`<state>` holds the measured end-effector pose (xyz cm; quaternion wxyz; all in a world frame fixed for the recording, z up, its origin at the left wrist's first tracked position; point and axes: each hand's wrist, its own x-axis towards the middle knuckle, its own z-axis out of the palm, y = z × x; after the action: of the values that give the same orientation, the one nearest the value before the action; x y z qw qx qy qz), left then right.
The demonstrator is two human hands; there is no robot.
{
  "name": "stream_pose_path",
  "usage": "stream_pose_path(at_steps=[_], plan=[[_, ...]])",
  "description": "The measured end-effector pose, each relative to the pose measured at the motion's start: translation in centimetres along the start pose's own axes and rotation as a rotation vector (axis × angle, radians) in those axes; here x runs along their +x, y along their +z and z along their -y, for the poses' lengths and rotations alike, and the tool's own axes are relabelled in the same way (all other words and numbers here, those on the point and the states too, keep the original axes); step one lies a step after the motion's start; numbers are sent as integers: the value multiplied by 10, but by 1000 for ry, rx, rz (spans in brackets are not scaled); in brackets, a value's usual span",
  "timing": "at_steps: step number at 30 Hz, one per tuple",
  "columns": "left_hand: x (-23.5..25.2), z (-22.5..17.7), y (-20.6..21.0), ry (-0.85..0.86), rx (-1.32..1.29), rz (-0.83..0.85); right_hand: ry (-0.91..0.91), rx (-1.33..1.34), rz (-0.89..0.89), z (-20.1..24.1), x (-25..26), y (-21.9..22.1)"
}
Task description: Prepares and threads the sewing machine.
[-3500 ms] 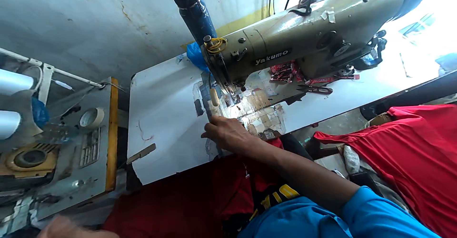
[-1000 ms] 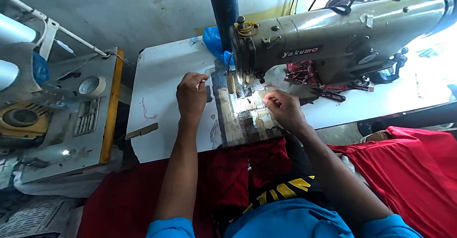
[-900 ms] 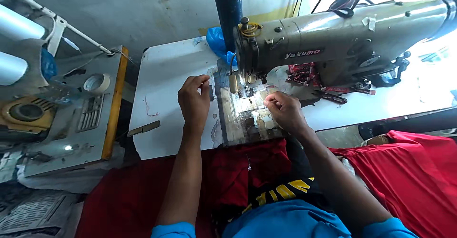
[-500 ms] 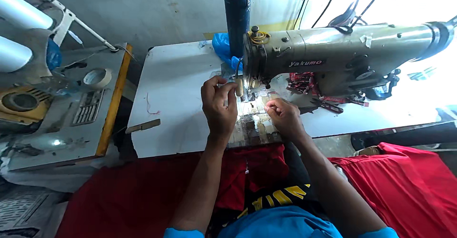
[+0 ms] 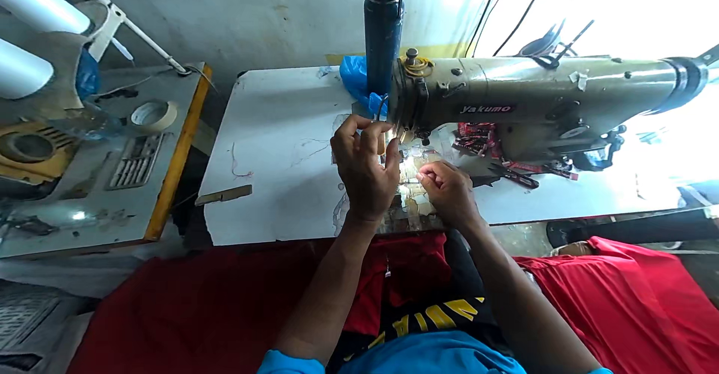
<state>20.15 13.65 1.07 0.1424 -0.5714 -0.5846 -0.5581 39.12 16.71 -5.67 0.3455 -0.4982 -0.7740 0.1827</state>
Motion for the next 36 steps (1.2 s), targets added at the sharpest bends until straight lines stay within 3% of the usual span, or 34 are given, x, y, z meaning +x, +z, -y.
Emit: stream_pose_path(at_steps=[8,21,36], plan=[[-1,-6,16,130,32,-69,-1,7,-5,-1,0,1],[-8,2,13,27,26,-116,-5,16,-8,-3,0,2],[2,10,6,40,-26,-8,4,5,-1,-2,0,2]])
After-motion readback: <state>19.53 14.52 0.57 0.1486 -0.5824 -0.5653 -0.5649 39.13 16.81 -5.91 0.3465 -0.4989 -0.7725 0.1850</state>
